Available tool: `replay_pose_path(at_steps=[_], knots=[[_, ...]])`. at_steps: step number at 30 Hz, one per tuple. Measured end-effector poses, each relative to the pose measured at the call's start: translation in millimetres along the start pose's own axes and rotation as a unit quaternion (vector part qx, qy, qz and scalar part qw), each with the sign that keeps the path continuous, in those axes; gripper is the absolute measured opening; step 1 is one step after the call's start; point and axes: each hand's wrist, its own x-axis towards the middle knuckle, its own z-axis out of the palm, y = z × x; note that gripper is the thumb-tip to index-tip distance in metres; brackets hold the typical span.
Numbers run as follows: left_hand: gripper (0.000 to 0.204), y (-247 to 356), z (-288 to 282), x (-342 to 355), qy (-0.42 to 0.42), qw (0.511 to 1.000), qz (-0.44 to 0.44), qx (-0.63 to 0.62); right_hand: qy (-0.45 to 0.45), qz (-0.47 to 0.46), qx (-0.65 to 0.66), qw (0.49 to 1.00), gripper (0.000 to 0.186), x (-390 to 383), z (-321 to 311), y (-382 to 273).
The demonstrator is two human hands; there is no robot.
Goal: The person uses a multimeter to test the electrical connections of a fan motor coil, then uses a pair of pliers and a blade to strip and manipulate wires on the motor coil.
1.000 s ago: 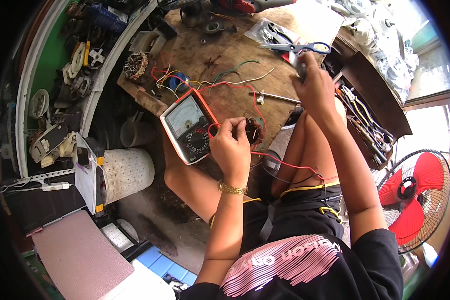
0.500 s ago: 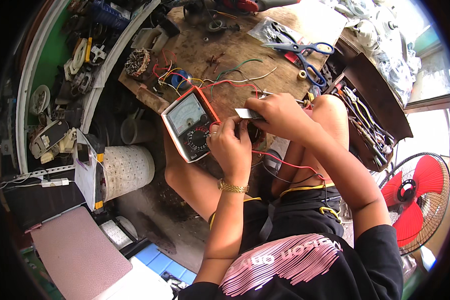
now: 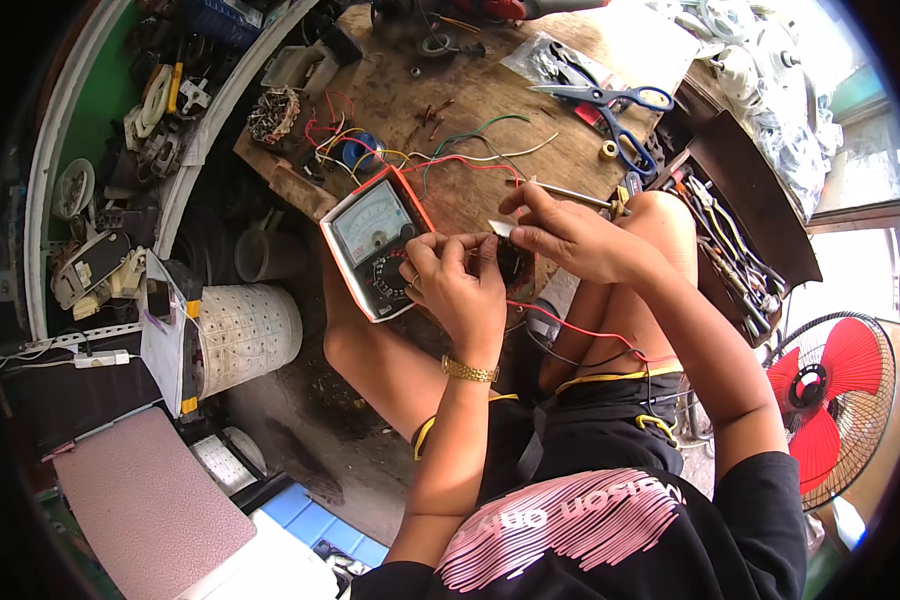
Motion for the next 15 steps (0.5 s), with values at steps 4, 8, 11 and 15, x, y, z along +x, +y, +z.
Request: replay_pose_path(at_steps=[4,8,11,15], knots=[[0.011,0.5,2.8,-1.4,0.005,1.000,-0.016,-0.005,-0.058,0.014,-0.018,0.998,0.039,3.7,-1.4,-1.2],[0.007,0.5,6.1,-3.8,0.008,0.999,-0.037,0.014,-0.077,0.046,0.036,0.995,0.036,9.1,-1.5,-3.0],[0.008,1.5,6.5,-4.1,0.003,0.999,-0.047,0.005,-0.070,0.016,0.002,0.997,0.034,12.0,2.5,-0.9],[0.006,-1.3,8.6,-4.5,0.017,0.999,-0.035,0.004,-0.057,0.022,-0.017,0.998,0.031,12.7,7.6,0.4]])
